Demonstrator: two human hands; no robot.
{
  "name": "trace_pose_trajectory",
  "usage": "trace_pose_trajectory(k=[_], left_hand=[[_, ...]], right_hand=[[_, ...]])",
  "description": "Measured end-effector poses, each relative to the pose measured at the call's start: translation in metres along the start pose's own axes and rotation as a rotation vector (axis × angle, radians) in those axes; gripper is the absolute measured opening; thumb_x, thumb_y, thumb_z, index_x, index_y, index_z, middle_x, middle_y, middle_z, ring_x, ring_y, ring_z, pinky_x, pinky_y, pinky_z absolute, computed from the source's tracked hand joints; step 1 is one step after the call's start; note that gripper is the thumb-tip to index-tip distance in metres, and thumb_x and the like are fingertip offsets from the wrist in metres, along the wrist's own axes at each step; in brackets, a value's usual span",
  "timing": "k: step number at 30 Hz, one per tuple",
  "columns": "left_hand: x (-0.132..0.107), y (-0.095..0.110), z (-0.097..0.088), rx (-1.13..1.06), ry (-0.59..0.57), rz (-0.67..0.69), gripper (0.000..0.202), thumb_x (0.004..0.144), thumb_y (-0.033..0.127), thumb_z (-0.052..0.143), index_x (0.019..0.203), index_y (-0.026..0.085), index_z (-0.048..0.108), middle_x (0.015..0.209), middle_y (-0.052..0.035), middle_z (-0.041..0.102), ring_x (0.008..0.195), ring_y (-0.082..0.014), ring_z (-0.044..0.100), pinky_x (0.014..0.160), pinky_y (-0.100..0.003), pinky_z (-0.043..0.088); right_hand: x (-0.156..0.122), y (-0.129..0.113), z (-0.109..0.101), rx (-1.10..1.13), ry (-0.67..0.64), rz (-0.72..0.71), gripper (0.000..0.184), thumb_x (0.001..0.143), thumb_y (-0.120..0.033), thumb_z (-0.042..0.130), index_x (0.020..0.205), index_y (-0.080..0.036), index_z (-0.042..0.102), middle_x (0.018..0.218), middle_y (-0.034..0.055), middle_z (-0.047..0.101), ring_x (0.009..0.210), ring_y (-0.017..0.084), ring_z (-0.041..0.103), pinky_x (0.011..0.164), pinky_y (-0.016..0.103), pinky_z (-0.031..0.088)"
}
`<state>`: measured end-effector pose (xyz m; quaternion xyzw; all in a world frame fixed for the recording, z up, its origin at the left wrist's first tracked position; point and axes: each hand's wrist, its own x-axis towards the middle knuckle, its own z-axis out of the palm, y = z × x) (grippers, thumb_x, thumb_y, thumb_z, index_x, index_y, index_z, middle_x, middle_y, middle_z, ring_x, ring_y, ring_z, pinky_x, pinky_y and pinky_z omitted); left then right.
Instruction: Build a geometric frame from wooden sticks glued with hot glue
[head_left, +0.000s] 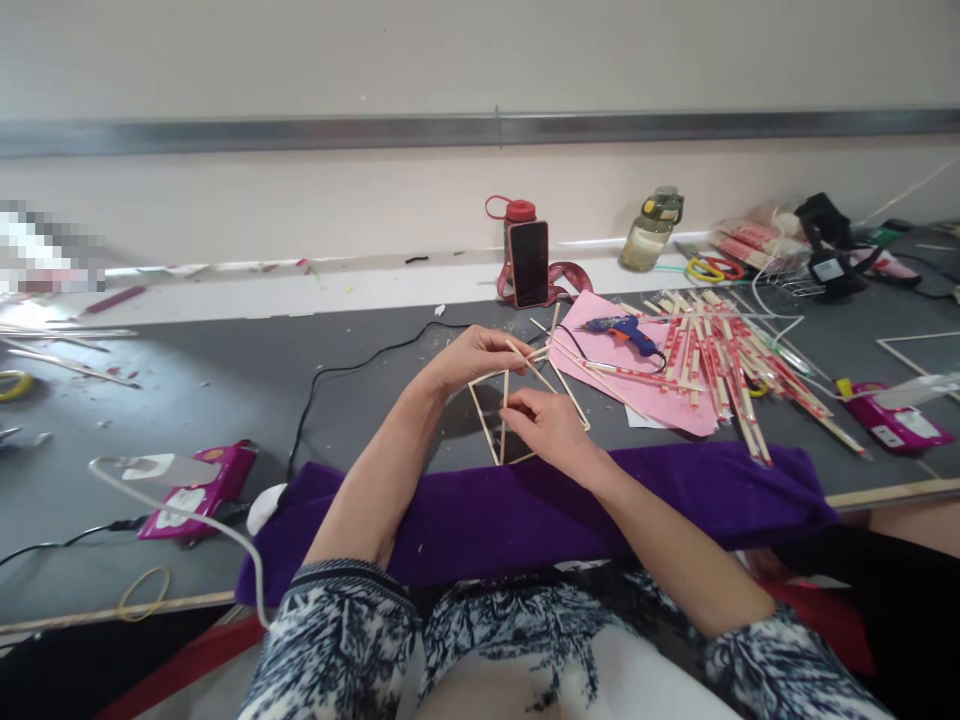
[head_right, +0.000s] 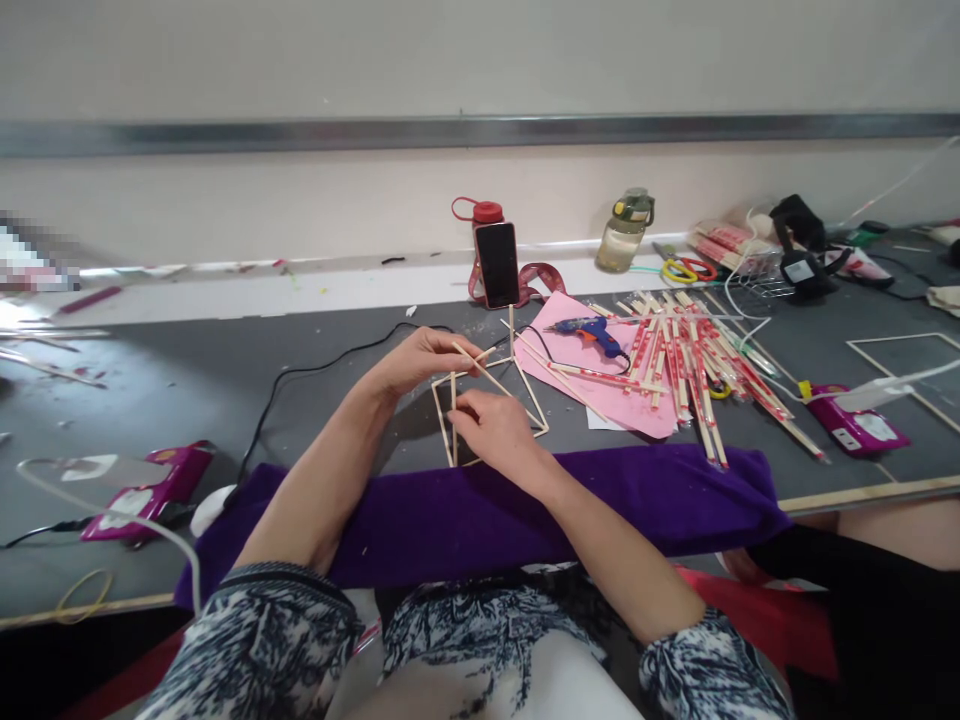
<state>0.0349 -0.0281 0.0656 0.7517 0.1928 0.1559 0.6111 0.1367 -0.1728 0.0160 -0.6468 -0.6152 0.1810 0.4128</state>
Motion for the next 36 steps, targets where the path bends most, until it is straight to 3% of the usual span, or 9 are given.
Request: trace_pose_trajectory(k=[7,36], left_hand=[[-0.0002,-0.0017,-0.0011,0.019,-0.015,-0.003,0.020,0.071,0.025,0.073,0.087,0.014,0.078,0.082,-0.0075,0.075,0.078,-0.0139,0.064,0.077,-0.027,0.047],[0.0014,-0.0075,-0.0016,-0.044,-0.052,0.037,0.020,0.073,0.024,0.074,0.089,0.015,0.078,0.087,-0.0082,0.076,0.079,-0.0135,0.066,0.081,-0.028,0.052]], right_hand=[[-0.0017,0.0007,-0.0001,0.003,0.004,-0.014,0.013,0.086,-0.025,0.059,0.080,-0.020,0.069,0.070,-0.0013,0.068,0.060,0.011,0.055,0.061,0.024,0.037],[-0.0039,0.0042,0.0015,-0.038,0.005,-0.032,0.018,0.088,-0.027,0.055,0.079,-0.020,0.069,0.071,-0.0007,0.069,0.064,0.013,0.059,0.062,0.025,0.038]])
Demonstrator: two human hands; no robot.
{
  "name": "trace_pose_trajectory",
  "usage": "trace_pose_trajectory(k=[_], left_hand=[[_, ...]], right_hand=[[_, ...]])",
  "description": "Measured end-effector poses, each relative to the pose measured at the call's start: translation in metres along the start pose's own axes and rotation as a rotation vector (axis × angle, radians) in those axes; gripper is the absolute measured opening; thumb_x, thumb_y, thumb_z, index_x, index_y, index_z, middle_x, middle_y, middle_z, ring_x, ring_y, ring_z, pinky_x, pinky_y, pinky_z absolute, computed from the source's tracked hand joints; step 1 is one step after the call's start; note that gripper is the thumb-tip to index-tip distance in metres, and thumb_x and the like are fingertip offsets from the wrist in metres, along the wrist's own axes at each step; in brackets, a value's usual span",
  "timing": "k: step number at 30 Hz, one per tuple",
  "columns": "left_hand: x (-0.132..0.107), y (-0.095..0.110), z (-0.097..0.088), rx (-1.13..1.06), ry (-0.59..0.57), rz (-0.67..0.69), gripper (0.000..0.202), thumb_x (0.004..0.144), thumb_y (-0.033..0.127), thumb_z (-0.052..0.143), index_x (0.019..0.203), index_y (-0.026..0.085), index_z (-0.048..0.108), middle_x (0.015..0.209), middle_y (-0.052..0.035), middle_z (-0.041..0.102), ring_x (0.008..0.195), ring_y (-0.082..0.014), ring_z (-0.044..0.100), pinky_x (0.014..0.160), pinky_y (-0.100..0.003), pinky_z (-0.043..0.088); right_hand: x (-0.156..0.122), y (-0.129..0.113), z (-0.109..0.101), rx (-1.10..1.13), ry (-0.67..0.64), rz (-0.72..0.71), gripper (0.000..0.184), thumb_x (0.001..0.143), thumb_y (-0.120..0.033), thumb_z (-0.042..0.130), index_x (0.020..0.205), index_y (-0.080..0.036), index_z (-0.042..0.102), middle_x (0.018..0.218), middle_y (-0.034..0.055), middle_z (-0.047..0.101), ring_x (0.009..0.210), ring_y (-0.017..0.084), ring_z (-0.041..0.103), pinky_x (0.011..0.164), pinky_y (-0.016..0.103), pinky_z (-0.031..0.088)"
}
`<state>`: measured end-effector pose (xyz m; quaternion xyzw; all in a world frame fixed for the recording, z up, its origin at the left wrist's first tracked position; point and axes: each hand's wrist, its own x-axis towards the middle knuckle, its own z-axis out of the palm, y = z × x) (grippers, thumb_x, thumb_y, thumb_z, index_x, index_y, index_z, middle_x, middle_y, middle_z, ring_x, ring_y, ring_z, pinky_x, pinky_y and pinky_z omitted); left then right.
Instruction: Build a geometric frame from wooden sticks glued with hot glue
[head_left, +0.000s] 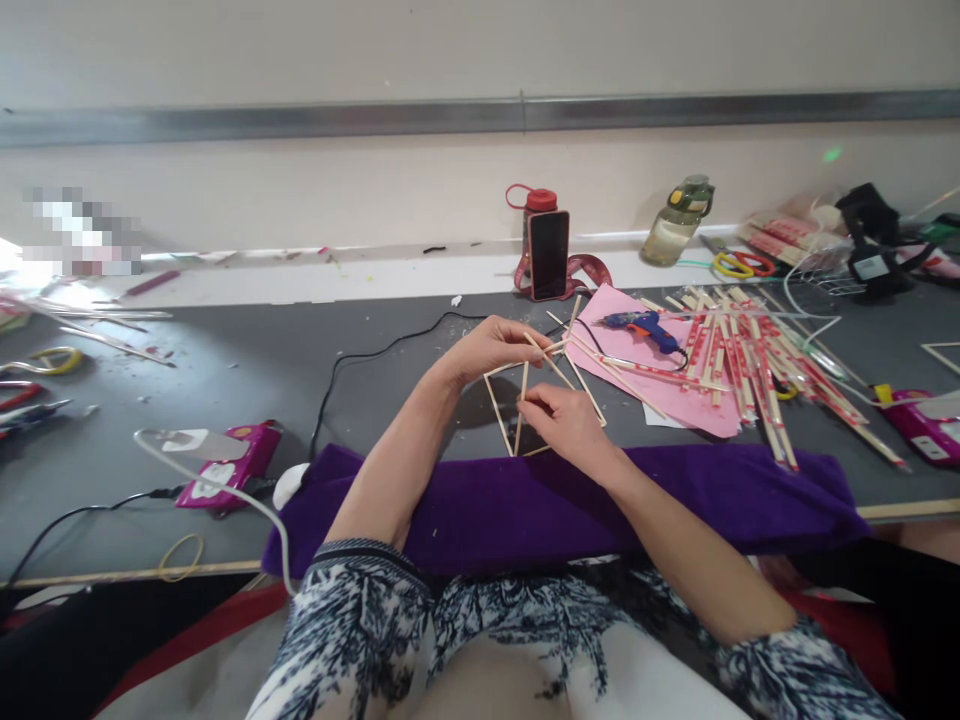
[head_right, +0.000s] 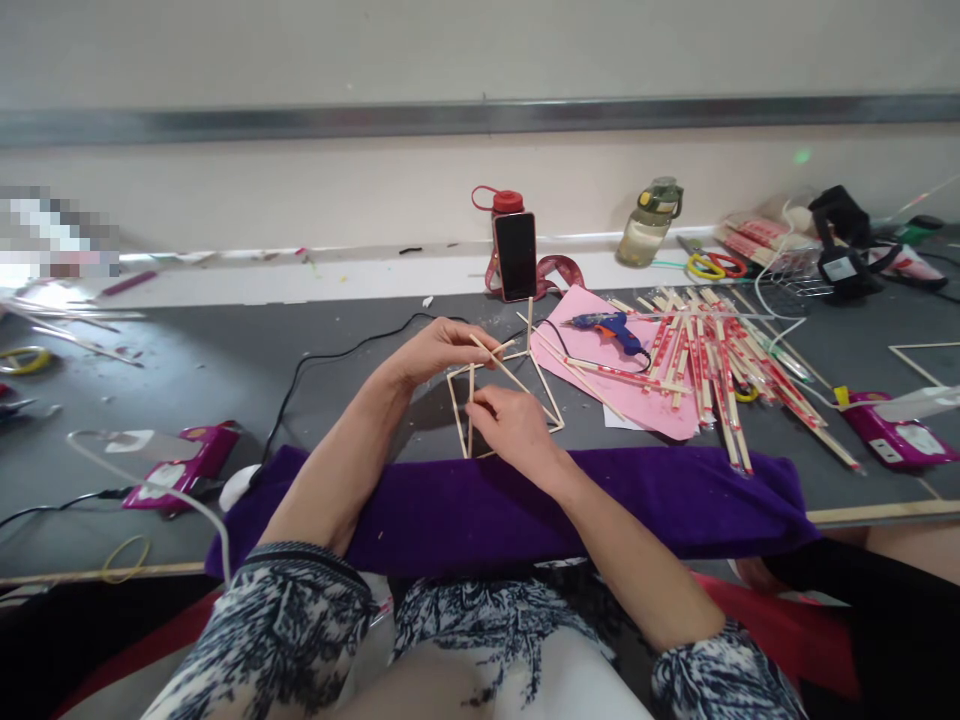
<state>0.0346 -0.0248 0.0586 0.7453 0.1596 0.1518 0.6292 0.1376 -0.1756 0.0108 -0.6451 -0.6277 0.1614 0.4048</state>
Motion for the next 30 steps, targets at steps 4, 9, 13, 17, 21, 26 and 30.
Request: trace_pose_trajectory(k=[4,9,13,17,21,26,30], left_hand=[[0.000,0.000,0.000,0.004,0.009,-0.013,0.020,0.073,0.025,0.074,0.090,0.015,0.078,0.088,-0.0084,0.076,0.079,-0.0135,0.066,0.081,-0.028,0.052],[0.001,-0.003,-0.001,-0.011,0.001,-0.006,0.021,0.072,0.024,0.074,0.091,0.015,0.078,0.089,-0.0087,0.076,0.079,-0.0137,0.067,0.081,-0.028,0.053],[0.001,-0.002,0.000,-0.024,0.007,0.003,0.021,0.072,0.023,0.074,0.091,0.015,0.078,0.087,-0.0083,0.076,0.079,-0.0136,0.067,0.082,-0.029,0.052],[-0.001,0.004,0.001,0.001,0.002,0.007,0.019,0.071,0.022,0.074,0.088,0.014,0.079,0.089,-0.0086,0.075,0.078,-0.0134,0.065,0.080,-0.028,0.051],[-0.002,0.006,0.002,0.004,0.006,0.010,0.018,0.070,0.020,0.073,0.086,0.015,0.079,0.085,-0.0070,0.075,0.077,-0.0130,0.064,0.078,-0.028,0.049],[0.000,0.002,0.001,-0.023,-0.015,0.030,0.019,0.072,0.025,0.074,0.087,0.016,0.079,0.087,-0.0076,0.075,0.076,-0.0128,0.064,0.078,-0.028,0.050],[0.000,0.002,0.000,-0.022,-0.017,0.032,0.018,0.072,0.025,0.075,0.086,0.015,0.079,0.085,-0.0083,0.074,0.076,-0.0127,0.064,0.077,-0.027,0.049]], right_hand=[[-0.001,0.001,-0.002,0.015,-0.023,-0.018,0.022,0.091,-0.031,0.053,0.083,-0.021,0.071,0.075,0.0002,0.070,0.067,0.013,0.061,0.064,0.025,0.039],[-0.005,-0.004,-0.012,-0.003,-0.046,-0.013,0.021,0.091,-0.028,0.053,0.090,-0.022,0.072,0.084,0.0015,0.074,0.075,0.015,0.066,0.070,0.026,0.044],[-0.017,0.002,-0.036,-0.075,-0.039,-0.050,0.019,0.090,-0.026,0.054,0.091,-0.022,0.073,0.091,0.0018,0.075,0.082,0.017,0.068,0.075,0.027,0.046],[-0.035,0.045,-0.079,-0.240,0.029,0.023,0.022,0.089,-0.029,0.053,0.086,-0.022,0.073,0.085,0.0024,0.074,0.077,0.017,0.067,0.072,0.028,0.047],[-0.049,0.097,-0.114,-0.639,0.067,0.197,0.024,0.086,-0.038,0.054,0.090,-0.022,0.072,0.093,0.0068,0.073,0.076,0.020,0.066,0.064,0.031,0.044],[-0.051,0.120,-0.112,-0.712,-0.042,0.237,0.022,0.087,-0.034,0.052,0.087,-0.021,0.070,0.091,0.0060,0.071,0.078,0.020,0.065,0.061,0.029,0.041],[-0.047,0.116,-0.112,-0.772,-0.044,0.263,0.021,0.087,-0.030,0.048,0.085,-0.021,0.067,0.088,0.0066,0.071,0.078,0.021,0.064,0.059,0.031,0.038]])
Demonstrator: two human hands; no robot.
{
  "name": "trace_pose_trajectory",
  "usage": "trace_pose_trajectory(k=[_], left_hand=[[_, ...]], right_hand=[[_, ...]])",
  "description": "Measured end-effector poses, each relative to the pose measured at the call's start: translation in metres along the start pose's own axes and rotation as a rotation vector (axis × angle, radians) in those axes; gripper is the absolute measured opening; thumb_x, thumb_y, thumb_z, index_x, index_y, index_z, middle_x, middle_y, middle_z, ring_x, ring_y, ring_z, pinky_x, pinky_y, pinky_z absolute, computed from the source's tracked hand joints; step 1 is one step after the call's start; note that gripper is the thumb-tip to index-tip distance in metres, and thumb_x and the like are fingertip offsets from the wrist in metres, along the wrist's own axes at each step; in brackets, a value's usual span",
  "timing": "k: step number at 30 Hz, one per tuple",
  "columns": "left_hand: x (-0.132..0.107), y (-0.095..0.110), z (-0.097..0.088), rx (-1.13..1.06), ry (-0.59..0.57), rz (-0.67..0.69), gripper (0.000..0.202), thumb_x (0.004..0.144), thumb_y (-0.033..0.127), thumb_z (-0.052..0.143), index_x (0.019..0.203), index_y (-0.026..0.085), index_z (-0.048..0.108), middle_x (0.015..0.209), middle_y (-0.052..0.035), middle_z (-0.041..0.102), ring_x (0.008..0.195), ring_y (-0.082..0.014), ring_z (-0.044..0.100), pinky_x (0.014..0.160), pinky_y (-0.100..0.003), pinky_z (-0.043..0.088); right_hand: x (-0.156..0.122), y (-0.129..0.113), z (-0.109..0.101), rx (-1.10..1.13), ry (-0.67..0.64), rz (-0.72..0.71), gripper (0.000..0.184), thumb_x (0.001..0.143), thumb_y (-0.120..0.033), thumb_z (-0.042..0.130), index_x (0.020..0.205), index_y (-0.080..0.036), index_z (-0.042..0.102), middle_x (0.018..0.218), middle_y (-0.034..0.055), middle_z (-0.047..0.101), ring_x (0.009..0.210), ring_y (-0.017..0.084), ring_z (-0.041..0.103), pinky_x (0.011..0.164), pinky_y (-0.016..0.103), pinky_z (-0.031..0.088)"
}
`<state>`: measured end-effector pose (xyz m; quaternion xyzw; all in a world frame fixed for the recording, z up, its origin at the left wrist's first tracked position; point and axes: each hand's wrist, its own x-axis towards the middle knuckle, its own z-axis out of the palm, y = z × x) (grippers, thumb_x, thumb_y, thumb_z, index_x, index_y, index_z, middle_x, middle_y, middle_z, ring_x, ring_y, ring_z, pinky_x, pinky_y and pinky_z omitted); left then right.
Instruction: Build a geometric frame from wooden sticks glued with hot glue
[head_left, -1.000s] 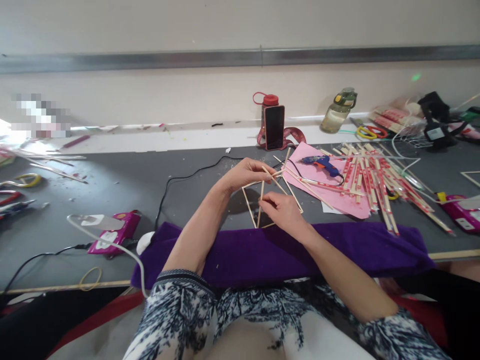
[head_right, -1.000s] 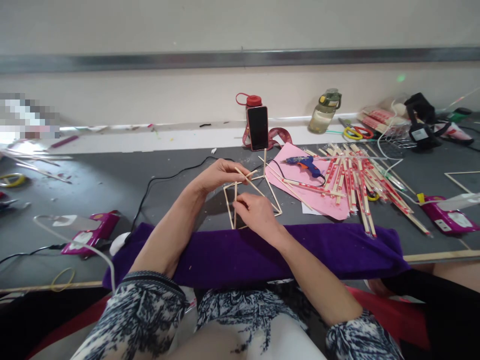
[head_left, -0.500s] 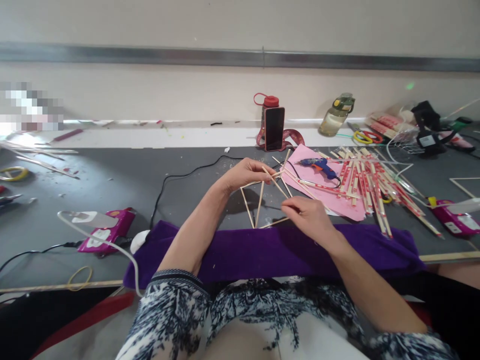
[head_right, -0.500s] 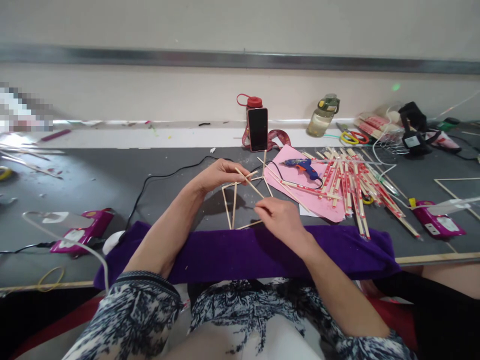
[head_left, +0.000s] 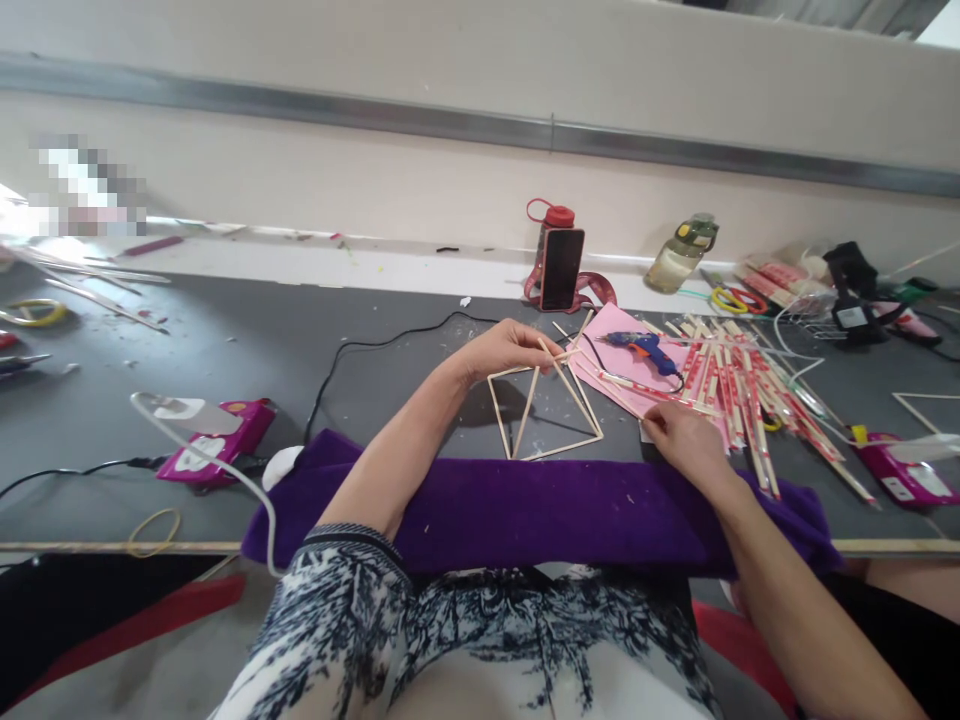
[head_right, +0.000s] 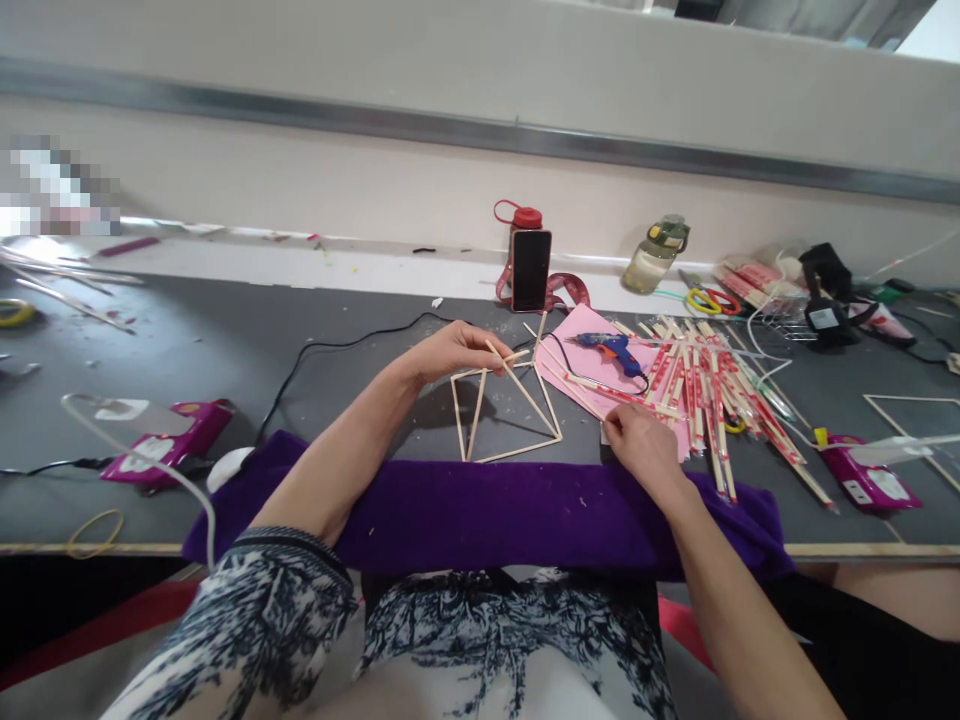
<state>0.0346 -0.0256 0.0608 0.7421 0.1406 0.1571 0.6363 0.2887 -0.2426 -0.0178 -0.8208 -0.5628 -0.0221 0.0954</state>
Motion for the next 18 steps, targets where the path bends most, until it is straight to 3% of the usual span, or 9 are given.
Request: trace_pose_trajectory(k=[9,12,15,18], left_hand=[[0.001,0.000,0.003,-0.051,0.012,0.003,0.014,0.070,0.021,0.075,0.082,0.013,0.078,0.080,-0.0068,0.074,0.073,-0.0116,0.063,0.078,-0.027,0.049],[0.002,0.001,0.003,-0.045,0.014,0.004,0.015,0.070,0.021,0.076,0.082,0.013,0.078,0.082,-0.0075,0.074,0.074,-0.0121,0.064,0.079,-0.027,0.049],[0.002,0.001,0.002,-0.028,0.030,-0.007,0.018,0.071,0.022,0.075,0.087,0.014,0.079,0.080,-0.0071,0.074,0.075,-0.0119,0.064,0.079,-0.027,0.049],[0.001,0.001,0.002,-0.007,0.023,-0.002,0.018,0.071,0.022,0.075,0.085,0.012,0.078,0.082,-0.0081,0.074,0.075,-0.0116,0.063,0.081,-0.027,0.049]], right_hand=[[-0.025,0.050,-0.025,0.184,-0.030,0.095,0.026,0.083,-0.043,0.053,0.093,-0.025,0.067,0.083,0.0036,0.073,0.071,0.022,0.068,0.064,0.034,0.046],[-0.029,0.050,-0.023,0.162,-0.089,0.094,0.032,0.084,-0.045,0.052,0.105,-0.026,0.067,0.085,0.0033,0.074,0.073,0.023,0.069,0.064,0.034,0.046],[-0.031,0.046,-0.023,0.153,-0.135,0.053,0.030,0.086,-0.049,0.052,0.097,-0.027,0.069,0.087,0.0030,0.074,0.080,0.025,0.069,0.066,0.035,0.046],[-0.041,0.049,-0.025,0.344,-0.158,0.080,0.030,0.087,-0.049,0.052,0.092,-0.024,0.068,0.080,0.0031,0.072,0.071,0.022,0.067,0.067,0.034,0.047]])
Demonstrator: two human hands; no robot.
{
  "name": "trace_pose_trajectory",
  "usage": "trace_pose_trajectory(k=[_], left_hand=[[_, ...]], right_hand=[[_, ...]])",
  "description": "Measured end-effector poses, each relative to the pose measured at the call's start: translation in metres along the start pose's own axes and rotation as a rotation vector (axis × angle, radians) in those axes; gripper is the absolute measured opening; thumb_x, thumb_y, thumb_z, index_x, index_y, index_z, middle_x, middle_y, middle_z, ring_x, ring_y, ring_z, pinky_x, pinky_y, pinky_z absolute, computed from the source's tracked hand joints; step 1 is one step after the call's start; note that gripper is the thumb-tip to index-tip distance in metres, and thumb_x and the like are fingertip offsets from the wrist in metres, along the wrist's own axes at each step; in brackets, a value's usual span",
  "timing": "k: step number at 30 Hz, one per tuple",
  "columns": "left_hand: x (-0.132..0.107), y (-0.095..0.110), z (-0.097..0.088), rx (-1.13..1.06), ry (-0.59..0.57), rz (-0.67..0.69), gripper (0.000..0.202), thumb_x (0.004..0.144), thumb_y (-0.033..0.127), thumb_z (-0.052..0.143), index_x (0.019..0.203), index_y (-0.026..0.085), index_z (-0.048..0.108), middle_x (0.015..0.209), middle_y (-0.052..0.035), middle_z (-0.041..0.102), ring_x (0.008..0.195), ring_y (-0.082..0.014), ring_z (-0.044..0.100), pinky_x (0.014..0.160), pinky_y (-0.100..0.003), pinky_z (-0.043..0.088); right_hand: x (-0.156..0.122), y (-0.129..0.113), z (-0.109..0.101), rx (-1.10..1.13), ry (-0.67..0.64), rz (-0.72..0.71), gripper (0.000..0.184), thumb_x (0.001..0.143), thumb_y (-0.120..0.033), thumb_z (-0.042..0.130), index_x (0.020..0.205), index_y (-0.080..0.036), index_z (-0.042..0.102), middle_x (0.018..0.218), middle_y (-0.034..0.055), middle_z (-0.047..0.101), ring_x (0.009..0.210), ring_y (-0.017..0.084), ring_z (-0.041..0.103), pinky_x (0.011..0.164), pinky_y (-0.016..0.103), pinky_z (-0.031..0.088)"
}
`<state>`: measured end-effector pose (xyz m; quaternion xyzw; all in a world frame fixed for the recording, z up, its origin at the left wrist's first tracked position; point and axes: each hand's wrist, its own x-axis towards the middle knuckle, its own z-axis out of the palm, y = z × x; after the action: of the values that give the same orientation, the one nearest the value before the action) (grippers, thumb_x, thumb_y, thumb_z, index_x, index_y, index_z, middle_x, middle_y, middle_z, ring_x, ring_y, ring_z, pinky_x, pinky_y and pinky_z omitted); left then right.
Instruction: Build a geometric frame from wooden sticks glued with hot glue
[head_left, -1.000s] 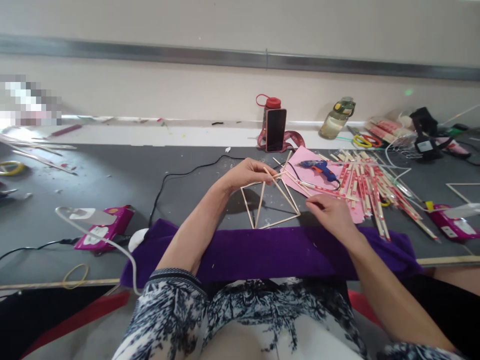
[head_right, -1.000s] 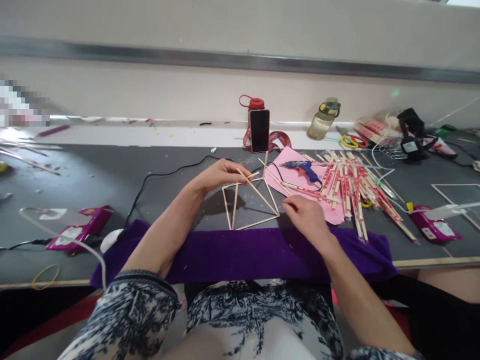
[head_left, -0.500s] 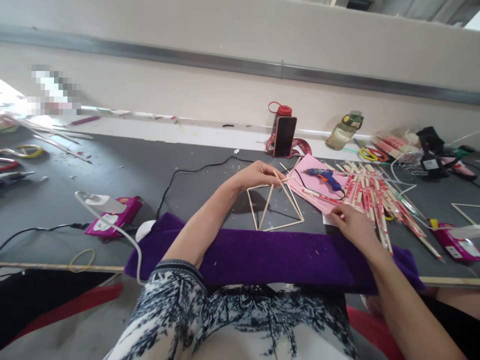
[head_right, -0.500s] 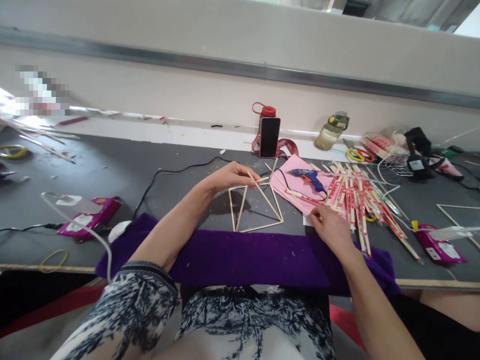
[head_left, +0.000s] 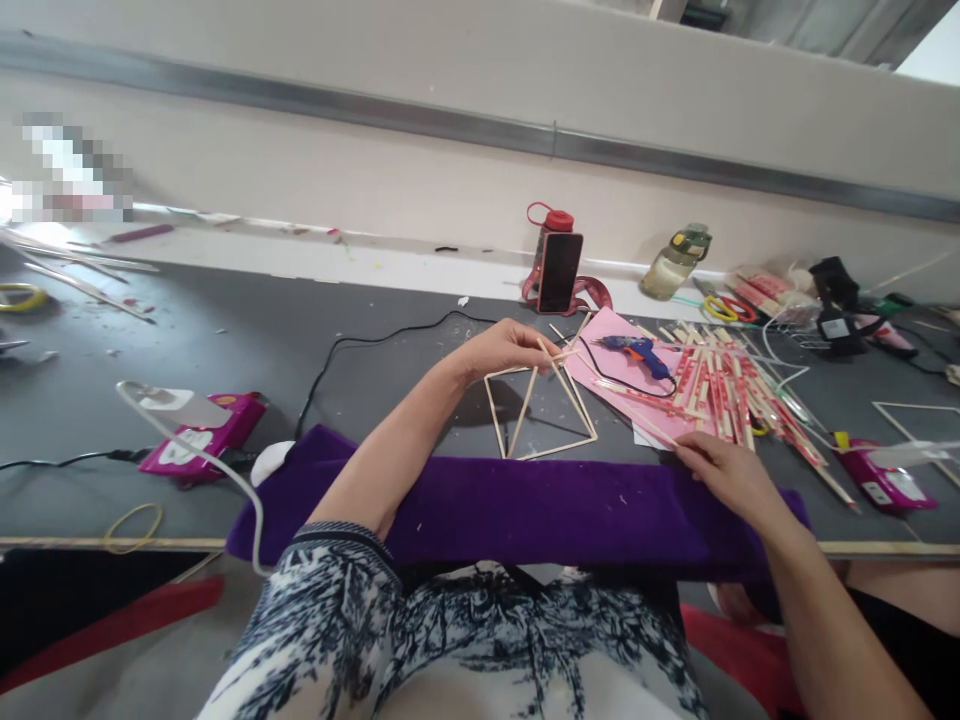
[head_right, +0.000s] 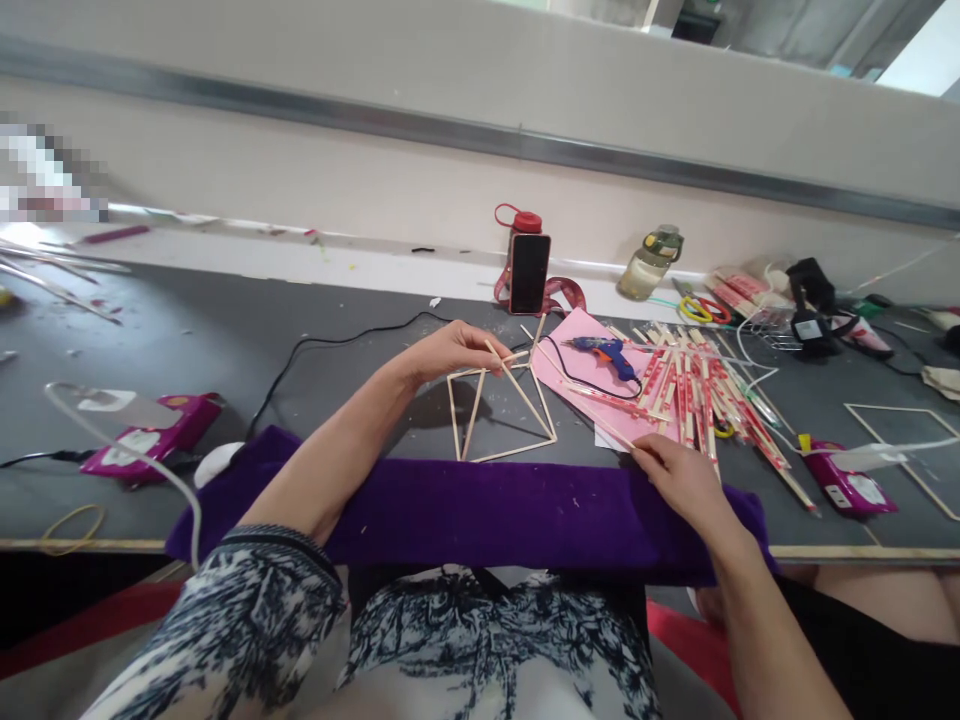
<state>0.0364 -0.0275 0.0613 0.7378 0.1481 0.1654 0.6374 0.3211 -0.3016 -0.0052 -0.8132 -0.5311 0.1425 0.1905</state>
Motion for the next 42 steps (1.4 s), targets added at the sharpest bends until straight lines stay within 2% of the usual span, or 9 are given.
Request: trace_pose_trajectory(k=[2,4,7,12,19,28,33,38,42], left_hand=[[-0.001,0.000,0.000,-0.002,-0.002,0.005,0.016,0.070,0.022,0.075,0.082,0.012,0.078,0.085,-0.0085,0.074,0.075,-0.0116,0.063,0.080,-0.028,0.049],[-0.001,0.000,0.001,-0.010,0.010,0.008,0.014,0.069,0.021,0.075,0.079,0.012,0.078,0.086,-0.0083,0.074,0.075,-0.0112,0.063,0.079,-0.027,0.048],[-0.001,-0.001,0.001,-0.019,0.011,0.017,0.012,0.069,0.020,0.075,0.078,0.012,0.078,0.088,-0.0085,0.074,0.075,-0.0107,0.062,0.077,-0.026,0.047],[0.000,-0.003,0.002,-0.045,-0.026,0.044,0.015,0.070,0.022,0.075,0.081,0.012,0.078,0.086,-0.0088,0.073,0.075,-0.0108,0.062,0.077,-0.027,0.046],[0.002,-0.004,0.002,-0.064,-0.027,0.068,0.010,0.071,0.020,0.073,0.077,0.013,0.078,0.089,-0.0086,0.073,0.074,-0.0100,0.062,0.076,-0.026,0.047],[0.001,-0.003,0.003,-0.057,-0.021,0.068,0.010,0.072,0.020,0.073,0.078,0.013,0.078,0.090,-0.0087,0.074,0.075,-0.0100,0.062,0.075,-0.025,0.049],[0.001,-0.002,0.004,-0.076,-0.021,0.049,0.010,0.071,0.017,0.072,0.078,0.012,0.077,0.092,-0.0095,0.074,0.073,-0.0097,0.063,0.075,-0.026,0.050],[0.000,0.000,0.003,-0.044,-0.010,0.058,0.008,0.071,0.019,0.073,0.071,0.012,0.076,0.090,-0.0100,0.074,0.076,-0.0110,0.063,0.077,-0.026,0.050],[0.001,-0.002,0.002,-0.037,-0.018,0.055,0.011,0.071,0.021,0.074,0.075,0.011,0.077,0.092,-0.0105,0.074,0.077,-0.0112,0.063,0.078,-0.026,0.049]], right_hand=[[-0.010,0.005,-0.004,0.229,0.010,0.066,0.033,0.088,-0.051,0.053,0.098,-0.022,0.066,0.074,0.0023,0.068,0.062,0.018,0.063,0.059,0.031,0.047],[-0.020,0.007,-0.009,0.412,-0.011,0.089,0.039,0.088,-0.052,0.055,0.110,-0.021,0.063,0.076,0.0025,0.068,0.061,0.017,0.062,0.051,0.028,0.044],[-0.030,0.002,-0.014,0.517,-0.065,0.051,0.041,0.087,-0.050,0.059,0.115,-0.020,0.064,0.082,0.0046,0.070,0.066,0.017,0.063,0.051,0.026,0.046],[-0.036,-0.015,-0.019,0.584,0.055,0.017,0.034,0.086,-0.046,0.063,0.112,-0.024,0.068,0.087,0.0051,0.072,0.071,0.017,0.065,0.054,0.025,0.050],[-0.039,-0.020,-0.015,0.669,0.195,0.100,0.030,0.082,-0.038,0.071,0.109,-0.027,0.072,0.086,0.0041,0.074,0.066,0.015,0.066,0.055,0.025,0.054],[-0.027,-0.055,0.000,0.706,0.191,-0.042,0.024,0.086,-0.033,0.068,0.108,-0.024,0.073,0.086,0.0052,0.074,0.068,0.015,0.069,0.055,0.025,0.056],[-0.019,-0.063,0.001,0.680,0.180,-0.133,0.022,0.088,-0.031,0.065,0.109,-0.026,0.073,0.086,0.0037,0.074,0.067,0.014,0.068,0.053,0.024,0.055],[-0.015,-0.070,0.004,0.671,0.182,-0.142,0.022,0.089,-0.031,0.064,0.109,-0.025,0.072,0.085,0.0033,0.073,0.067,0.014,0.068,0.053,0.024,0.055],[-0.014,-0.076,0.008,0.682,0.180,-0.136,0.022,0.089,-0.031,0.063,0.108,-0.025,0.072,0.084,0.0030,0.073,0.067,0.014,0.068,0.053,0.024,0.054]])
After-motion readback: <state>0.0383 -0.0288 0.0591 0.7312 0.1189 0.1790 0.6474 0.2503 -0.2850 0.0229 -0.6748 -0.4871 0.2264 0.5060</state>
